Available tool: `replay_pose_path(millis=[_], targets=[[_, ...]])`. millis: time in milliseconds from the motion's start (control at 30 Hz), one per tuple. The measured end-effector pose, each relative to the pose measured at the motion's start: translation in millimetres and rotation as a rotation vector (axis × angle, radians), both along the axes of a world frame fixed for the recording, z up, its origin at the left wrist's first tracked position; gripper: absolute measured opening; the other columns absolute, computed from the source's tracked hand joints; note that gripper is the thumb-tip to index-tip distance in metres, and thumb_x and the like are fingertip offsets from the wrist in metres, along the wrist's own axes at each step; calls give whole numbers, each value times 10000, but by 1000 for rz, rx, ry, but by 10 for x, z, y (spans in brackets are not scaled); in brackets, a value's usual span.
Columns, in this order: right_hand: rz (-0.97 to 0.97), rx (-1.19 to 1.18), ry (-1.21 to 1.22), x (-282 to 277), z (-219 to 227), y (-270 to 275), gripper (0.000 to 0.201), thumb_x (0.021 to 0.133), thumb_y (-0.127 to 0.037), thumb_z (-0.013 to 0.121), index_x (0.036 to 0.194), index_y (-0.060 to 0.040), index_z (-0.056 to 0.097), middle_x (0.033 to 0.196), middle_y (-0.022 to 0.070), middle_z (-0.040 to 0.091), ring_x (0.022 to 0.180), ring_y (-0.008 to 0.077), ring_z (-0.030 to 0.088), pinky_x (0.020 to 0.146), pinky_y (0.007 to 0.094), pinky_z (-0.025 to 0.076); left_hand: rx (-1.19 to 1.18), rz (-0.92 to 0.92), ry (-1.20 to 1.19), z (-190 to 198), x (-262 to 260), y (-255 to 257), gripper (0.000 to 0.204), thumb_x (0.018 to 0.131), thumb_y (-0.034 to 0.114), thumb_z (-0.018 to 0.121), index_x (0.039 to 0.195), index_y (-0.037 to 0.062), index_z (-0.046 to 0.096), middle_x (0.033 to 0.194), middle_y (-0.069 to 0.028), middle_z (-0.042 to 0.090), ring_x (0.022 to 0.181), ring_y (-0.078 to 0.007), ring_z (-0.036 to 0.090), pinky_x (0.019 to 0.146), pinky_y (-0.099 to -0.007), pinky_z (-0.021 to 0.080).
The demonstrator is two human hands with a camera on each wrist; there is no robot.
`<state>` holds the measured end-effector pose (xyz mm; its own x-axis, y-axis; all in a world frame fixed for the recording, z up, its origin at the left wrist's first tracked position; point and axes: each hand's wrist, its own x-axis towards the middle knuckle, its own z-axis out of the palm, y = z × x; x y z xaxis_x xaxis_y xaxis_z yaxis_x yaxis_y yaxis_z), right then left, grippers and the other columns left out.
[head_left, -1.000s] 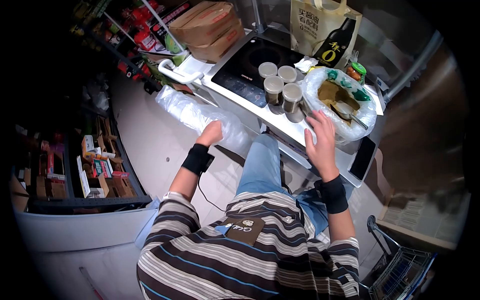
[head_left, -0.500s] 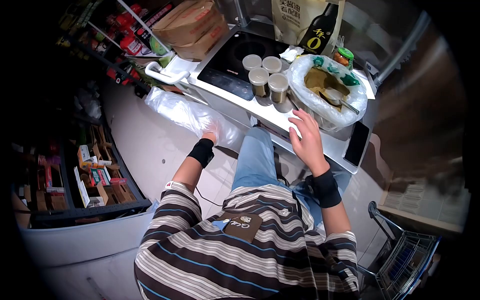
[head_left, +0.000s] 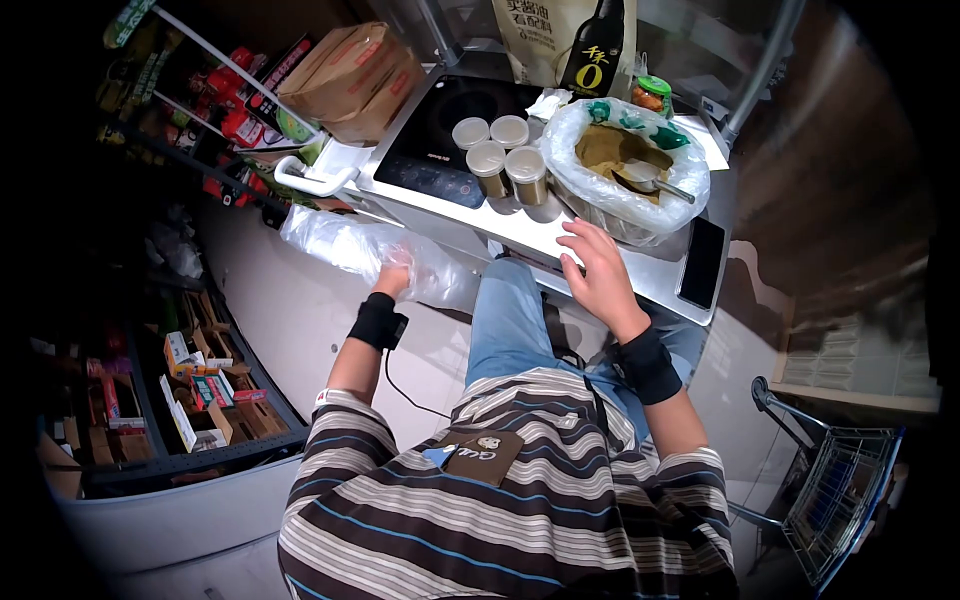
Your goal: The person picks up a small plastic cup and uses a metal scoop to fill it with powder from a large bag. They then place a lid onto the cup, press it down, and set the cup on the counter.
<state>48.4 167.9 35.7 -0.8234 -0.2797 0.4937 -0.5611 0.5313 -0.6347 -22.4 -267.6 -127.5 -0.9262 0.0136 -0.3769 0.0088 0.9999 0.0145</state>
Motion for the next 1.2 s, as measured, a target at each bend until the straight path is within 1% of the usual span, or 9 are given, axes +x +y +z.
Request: replay_pose_path(millis=[67,200,267,400,467,600,733,1067,1200], targets=[[-5,-3,4,-9,6,3,186,851,-73,624,1021,-4,654,1203,160,611,1208,351,531,1012,430,414,202,-65,202,-512,-87,-661,921,661,484,815,1332,-44,471,1294,-265,560,1194,-406,547,1010,-439,444],[-1,-16,10,-42,23,-14,183,842,-81,633,1004,0,659,1163,158,627,1173,335,552,991,421,430,450,194,109,984,453,-201,829,637,336,850,1289,-39,501,1174,-256,625,1086,-397,612,931,-416,490],[12,-28,10,-59,43,-27,183,845,-83,631,1005,1,660,1157,159,630,1155,335,562,982,417,438,466,375,416,1325,718,-55,754,638,237,839,1252,-43,501,1121,-238,645,1038,-362,641,883,-399,505],[88,-53,-38,-95,169,-50,184,856,-85,623,1012,4,660,1149,164,633,1091,344,591,950,406,463,499,441,638,2075,931,438,691,676,192,816,1247,-15,488,1105,-196,627,1023,-284,625,893,-365,491],[115,-47,-5,-114,307,-93,220,870,-99,621,1064,0,647,1150,162,634,1041,348,608,908,389,485,700,215,851,2267,925,739,675,677,190,817,1231,-5,485,1098,-159,619,1012,-262,617,898,-358,480],[202,-178,-155,-82,770,-202,356,897,-184,633,1215,-30,589,1141,153,618,936,341,633,794,391,520,935,-180,854,2252,710,1476,700,628,181,833,1230,11,521,1084,-155,589,982,-288,606,863,-376,489],[20,44,-27,-39,868,-212,588,826,-427,695,1237,-28,559,1127,188,603,900,393,641,759,433,531,915,-420,759,2298,567,2343,720,556,168,827,1214,45,560,1041,-146,573,935,-337,601,793,-405,498],[-141,-14,-217,1,564,265,485,844,-324,691,1139,39,566,1108,235,605,1027,419,595,880,432,477,1065,-296,476,1886,585,2971,713,585,248,795,1211,19,543,1127,-175,633,1020,-371,614,880,-413,500],[64,51,-164,40,584,328,453,801,-272,707,1129,9,568,1079,188,561,972,392,584,842,418,480,1274,-332,253,1903,667,2812,599,669,279,824,1161,33,587,981,-136,669,872,-232,687,783,-347,533]])
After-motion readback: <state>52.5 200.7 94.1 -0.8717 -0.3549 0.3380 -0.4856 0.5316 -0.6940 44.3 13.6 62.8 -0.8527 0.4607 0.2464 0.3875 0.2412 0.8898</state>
